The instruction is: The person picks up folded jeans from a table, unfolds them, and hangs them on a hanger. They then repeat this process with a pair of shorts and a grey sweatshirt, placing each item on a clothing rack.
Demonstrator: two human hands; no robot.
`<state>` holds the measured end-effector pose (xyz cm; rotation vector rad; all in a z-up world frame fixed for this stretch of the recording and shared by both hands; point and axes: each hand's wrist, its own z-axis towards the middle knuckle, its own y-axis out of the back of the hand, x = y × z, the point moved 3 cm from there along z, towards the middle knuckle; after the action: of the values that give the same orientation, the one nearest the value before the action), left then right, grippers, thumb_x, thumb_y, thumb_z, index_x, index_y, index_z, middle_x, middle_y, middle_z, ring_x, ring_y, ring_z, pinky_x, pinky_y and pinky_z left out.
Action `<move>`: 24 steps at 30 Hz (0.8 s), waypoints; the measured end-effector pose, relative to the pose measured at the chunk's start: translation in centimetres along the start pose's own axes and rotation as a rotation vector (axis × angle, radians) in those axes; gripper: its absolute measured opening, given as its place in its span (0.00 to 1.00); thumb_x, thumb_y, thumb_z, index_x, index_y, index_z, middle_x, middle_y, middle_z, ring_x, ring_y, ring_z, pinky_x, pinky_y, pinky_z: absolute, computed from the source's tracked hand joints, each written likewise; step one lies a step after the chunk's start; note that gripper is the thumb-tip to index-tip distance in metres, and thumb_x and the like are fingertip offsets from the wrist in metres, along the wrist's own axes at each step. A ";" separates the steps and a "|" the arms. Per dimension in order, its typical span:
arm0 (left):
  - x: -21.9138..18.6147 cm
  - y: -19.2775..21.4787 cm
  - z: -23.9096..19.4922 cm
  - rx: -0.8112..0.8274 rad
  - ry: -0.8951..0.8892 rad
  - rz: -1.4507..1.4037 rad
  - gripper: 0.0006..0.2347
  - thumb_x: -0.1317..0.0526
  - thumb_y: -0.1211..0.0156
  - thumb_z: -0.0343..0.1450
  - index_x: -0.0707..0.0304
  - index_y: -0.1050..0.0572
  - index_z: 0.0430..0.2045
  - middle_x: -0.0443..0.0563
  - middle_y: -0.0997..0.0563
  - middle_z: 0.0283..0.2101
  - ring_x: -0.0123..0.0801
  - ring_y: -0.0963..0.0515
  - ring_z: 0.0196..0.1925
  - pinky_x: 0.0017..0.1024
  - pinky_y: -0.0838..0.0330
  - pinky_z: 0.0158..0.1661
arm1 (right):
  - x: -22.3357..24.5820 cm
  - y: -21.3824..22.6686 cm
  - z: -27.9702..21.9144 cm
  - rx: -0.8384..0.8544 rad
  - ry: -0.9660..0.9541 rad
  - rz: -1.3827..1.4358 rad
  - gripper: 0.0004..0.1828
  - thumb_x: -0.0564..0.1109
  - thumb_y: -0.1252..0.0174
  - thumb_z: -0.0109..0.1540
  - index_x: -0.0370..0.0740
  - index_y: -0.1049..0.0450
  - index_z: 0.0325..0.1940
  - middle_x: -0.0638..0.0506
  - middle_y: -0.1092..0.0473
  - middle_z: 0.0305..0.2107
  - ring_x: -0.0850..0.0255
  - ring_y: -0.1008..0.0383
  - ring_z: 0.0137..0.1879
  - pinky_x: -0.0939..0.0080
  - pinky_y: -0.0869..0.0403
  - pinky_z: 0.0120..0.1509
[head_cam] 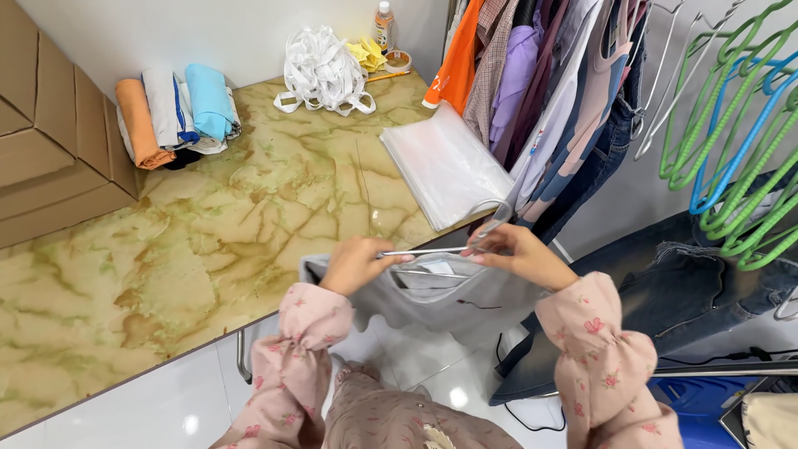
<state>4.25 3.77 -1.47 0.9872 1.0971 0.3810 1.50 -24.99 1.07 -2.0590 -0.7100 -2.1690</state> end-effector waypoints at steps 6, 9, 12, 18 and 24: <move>4.8 2.6 -1.1 -0.109 0.089 -0.014 0.16 0.40 0.34 0.64 0.47 0.23 0.13 0.46 0.23 0.18 0.45 0.19 0.27 0.34 0.29 0.30 | -8.1 5.5 -3.5 0.082 -0.311 -0.590 0.22 0.43 0.33 0.59 0.43 0.24 0.58 0.44 0.19 0.45 0.49 0.20 0.56 0.50 0.26 0.63; 7.6 3.2 -1.6 -0.107 0.170 0.037 0.19 0.38 0.36 0.64 0.47 0.26 0.11 0.48 0.27 0.14 0.47 0.22 0.24 0.34 0.30 0.30 | -11.5 6.7 -4.9 0.027 -0.353 -0.674 0.17 0.47 0.32 0.58 0.42 0.20 0.51 0.45 0.17 0.41 0.47 0.19 0.55 0.50 0.24 0.60; 8.1 4.6 -2.5 -0.142 0.171 -0.059 0.18 0.42 0.33 0.64 0.50 0.25 0.11 0.49 0.30 0.13 0.42 0.26 0.21 0.32 0.32 0.27 | -11.7 8.5 -5.9 -0.035 -0.396 -0.869 0.24 0.53 0.28 0.53 0.47 0.21 0.52 0.48 0.17 0.40 0.48 0.18 0.53 0.50 0.22 0.57; 9.9 5.1 -2.8 -0.191 0.196 -0.066 0.19 0.43 0.29 0.62 0.51 0.28 0.08 0.50 0.33 0.10 0.38 0.30 0.17 0.27 0.35 0.25 | -15.8 11.7 -7.5 -0.229 -0.415 -0.877 0.13 0.54 0.34 0.59 0.52 0.20 0.45 0.53 0.17 0.36 0.52 0.16 0.47 0.56 0.20 0.51; 6.5 4.8 -1.4 -0.141 0.175 -0.114 0.17 0.44 0.29 0.61 0.51 0.26 0.08 0.51 0.35 0.09 0.42 0.31 0.17 0.32 0.37 0.25 | -4.3 6.1 -6.4 -0.232 -0.219 -0.573 0.31 0.50 0.24 0.49 0.47 0.21 0.56 0.42 0.22 0.50 0.45 0.24 0.60 0.44 0.28 0.63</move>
<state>6.88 11.57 -1.38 0.7739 1.2611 0.4523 -1.82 -33.97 -1.37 -2.4790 -1.2619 -2.4134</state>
